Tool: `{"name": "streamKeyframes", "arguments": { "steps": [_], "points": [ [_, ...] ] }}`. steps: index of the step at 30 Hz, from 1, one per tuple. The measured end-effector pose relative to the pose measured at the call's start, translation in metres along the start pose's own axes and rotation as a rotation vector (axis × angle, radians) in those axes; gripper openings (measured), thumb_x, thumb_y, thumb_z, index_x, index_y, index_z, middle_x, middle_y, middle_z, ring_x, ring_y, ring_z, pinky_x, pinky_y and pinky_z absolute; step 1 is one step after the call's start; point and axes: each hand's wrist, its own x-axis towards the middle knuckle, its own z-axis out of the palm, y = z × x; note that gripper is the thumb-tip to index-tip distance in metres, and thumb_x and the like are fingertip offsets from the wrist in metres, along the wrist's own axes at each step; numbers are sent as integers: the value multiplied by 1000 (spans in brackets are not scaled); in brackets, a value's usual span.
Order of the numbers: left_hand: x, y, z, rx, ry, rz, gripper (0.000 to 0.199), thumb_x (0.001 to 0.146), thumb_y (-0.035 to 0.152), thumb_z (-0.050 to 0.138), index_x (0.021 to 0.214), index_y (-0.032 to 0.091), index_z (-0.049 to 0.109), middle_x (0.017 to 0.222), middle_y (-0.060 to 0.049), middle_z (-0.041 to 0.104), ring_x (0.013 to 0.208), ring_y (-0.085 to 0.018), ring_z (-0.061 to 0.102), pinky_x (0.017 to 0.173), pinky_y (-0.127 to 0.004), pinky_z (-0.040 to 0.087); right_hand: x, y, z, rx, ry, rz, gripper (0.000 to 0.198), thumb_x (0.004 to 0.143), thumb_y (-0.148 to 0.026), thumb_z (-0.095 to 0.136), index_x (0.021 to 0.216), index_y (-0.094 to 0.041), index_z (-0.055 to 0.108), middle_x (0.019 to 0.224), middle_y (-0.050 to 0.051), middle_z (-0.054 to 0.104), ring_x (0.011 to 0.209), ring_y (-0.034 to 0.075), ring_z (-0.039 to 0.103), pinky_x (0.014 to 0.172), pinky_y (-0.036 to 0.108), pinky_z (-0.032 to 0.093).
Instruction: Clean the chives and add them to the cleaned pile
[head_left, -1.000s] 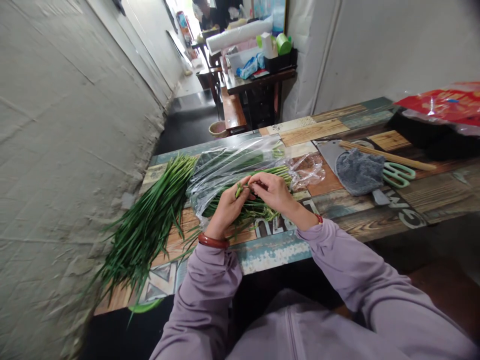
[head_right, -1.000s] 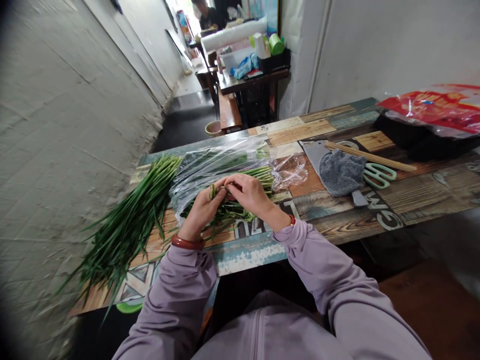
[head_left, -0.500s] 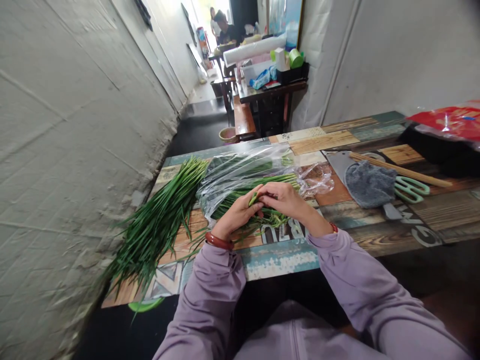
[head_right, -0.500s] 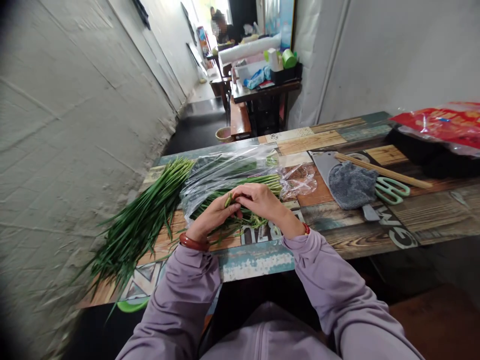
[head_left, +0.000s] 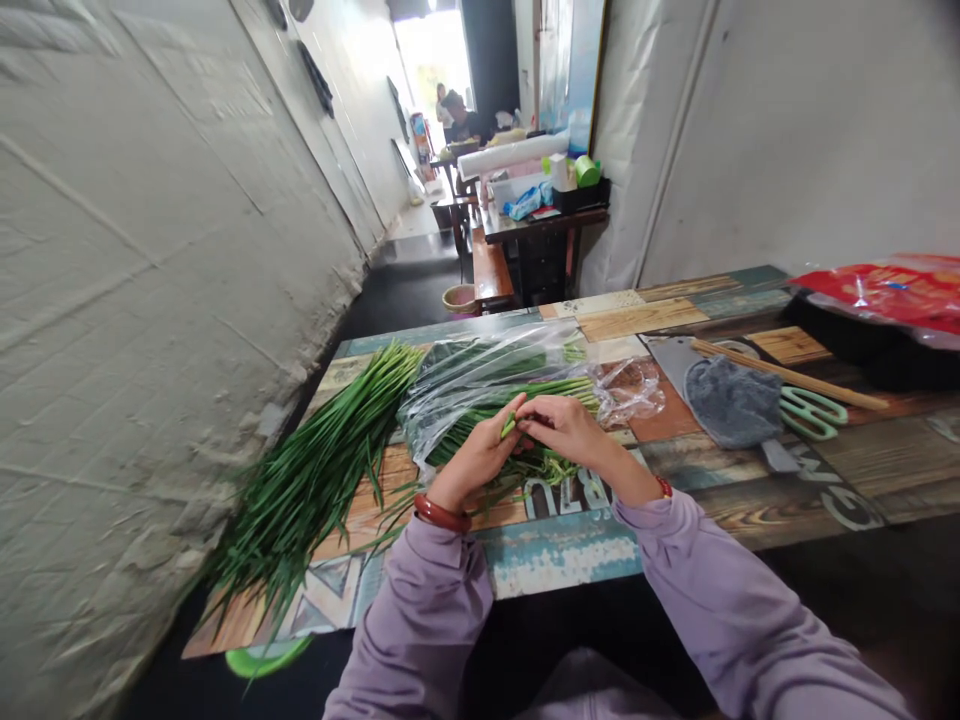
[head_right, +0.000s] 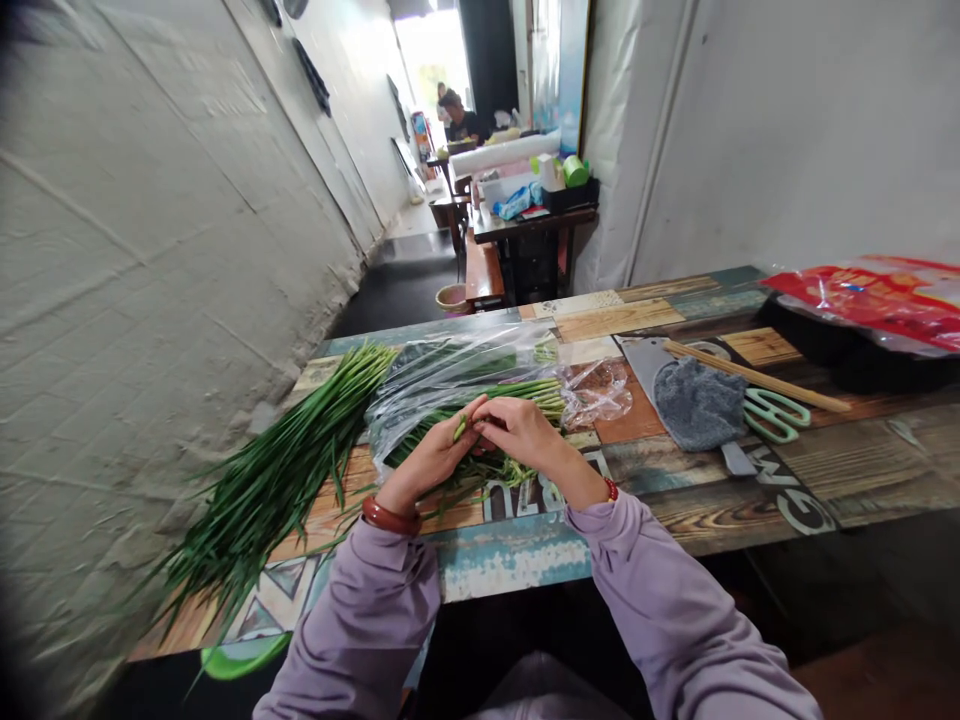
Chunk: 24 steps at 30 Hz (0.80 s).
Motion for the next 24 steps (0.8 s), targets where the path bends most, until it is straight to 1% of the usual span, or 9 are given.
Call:
{"name": "streamKeyframes", "arguments": {
  "steps": [4,6,8,11,14,17,19,21,24],
  "points": [
    [-1,0,0,41,-11,9,56,97,34,45,148,12,42,106,-10,72,85,-16,66,83,-31,56,0,0,2,24,-41,70,12,88,-22,60,81,-19,70,72,0,68,64,13,60,64,23,46],
    [0,-1,0,31,-21,4,56,97,35,45,148,12,43,108,-11,71,83,-16,66,83,-32,56,0,0,4,10,-41,75,16,89,-23,58,77,-19,67,70,0,67,64,13,60,64,24,46],
    [1,-2,-1,18,2,20,52,97,36,45,143,13,49,110,-10,71,88,-17,67,86,-32,55,0,1,7,-34,26,54,17,90,-22,55,78,-19,66,75,2,69,71,15,63,68,26,48],
    [3,-5,-4,60,59,51,42,97,39,45,126,13,63,107,-9,72,96,-19,65,89,-31,52,0,1,10,-121,182,41,16,91,-22,53,80,-20,65,81,5,70,77,18,64,73,29,49],
    [4,-6,-4,159,86,23,37,98,39,44,106,12,69,89,-7,72,81,-18,64,78,-29,50,1,1,8,-153,294,70,18,91,-25,53,79,-21,64,77,5,69,72,17,63,71,30,49],
    [3,-4,-3,207,129,6,38,98,39,42,92,12,69,79,-5,70,72,-17,61,72,-27,47,1,0,3,-88,327,115,19,91,-30,55,80,-21,66,77,4,70,71,17,63,70,30,50],
    [3,-2,-2,187,154,2,39,98,40,42,93,13,69,80,-5,71,73,-16,61,72,-27,46,1,1,1,-12,306,156,19,91,-34,57,82,-21,68,74,2,69,69,17,64,67,29,51],
    [3,1,-1,149,178,-5,41,98,43,41,98,14,71,80,-4,72,76,-17,62,73,-27,46,1,2,0,49,280,179,19,90,-36,58,87,-22,70,70,1,67,68,17,64,63,29,51],
    [3,2,0,75,183,-30,44,98,46,42,105,13,71,78,-4,72,71,-16,63,71,-26,47,0,0,-1,46,250,161,17,89,-34,59,91,-22,71,70,1,67,68,17,64,63,29,51]
  ]
}}
